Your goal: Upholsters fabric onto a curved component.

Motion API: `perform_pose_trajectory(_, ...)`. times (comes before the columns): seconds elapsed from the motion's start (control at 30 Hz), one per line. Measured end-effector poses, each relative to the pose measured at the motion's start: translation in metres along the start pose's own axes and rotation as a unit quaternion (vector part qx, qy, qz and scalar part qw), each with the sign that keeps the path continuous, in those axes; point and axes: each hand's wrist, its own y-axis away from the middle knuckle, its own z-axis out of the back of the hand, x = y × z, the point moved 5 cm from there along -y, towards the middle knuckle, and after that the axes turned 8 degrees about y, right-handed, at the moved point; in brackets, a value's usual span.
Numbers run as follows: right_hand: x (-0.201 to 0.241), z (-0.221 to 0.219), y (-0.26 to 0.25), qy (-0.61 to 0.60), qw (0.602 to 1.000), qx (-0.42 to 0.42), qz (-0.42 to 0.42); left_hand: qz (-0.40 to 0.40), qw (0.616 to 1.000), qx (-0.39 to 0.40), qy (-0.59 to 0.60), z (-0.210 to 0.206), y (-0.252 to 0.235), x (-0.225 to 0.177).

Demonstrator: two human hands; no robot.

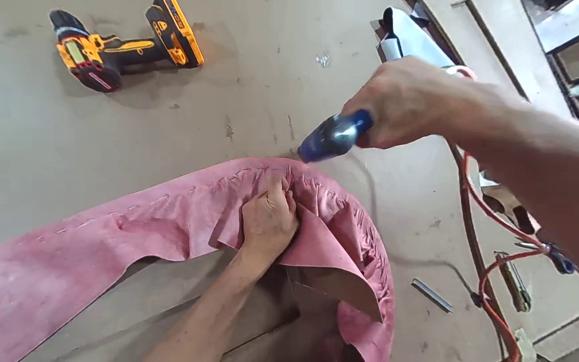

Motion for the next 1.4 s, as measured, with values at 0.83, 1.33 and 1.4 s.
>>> perform_pose_trajectory(0.83, 0.138, -0.139, 0.362, -0.147, 0.814, -0.17, -0.535, -0.166, 0.963, 0.167, 0.133, 0.081, -0.001, -0.103)
perform_pose_trajectory(1.33, 0.032, -0.093, 0.236, -0.224, 0.911, -0.117, -0.325, -0.112, 0.914, 0.349, -0.174, -0.048, 0.008, -0.088)
perform_pose_trajectory(1.4, 0.024, -0.103, 0.227, -0.23, 0.907, -0.121, -0.331, -0.125, 0.914, 0.351, -0.162, -0.046, 0.008, -0.085)
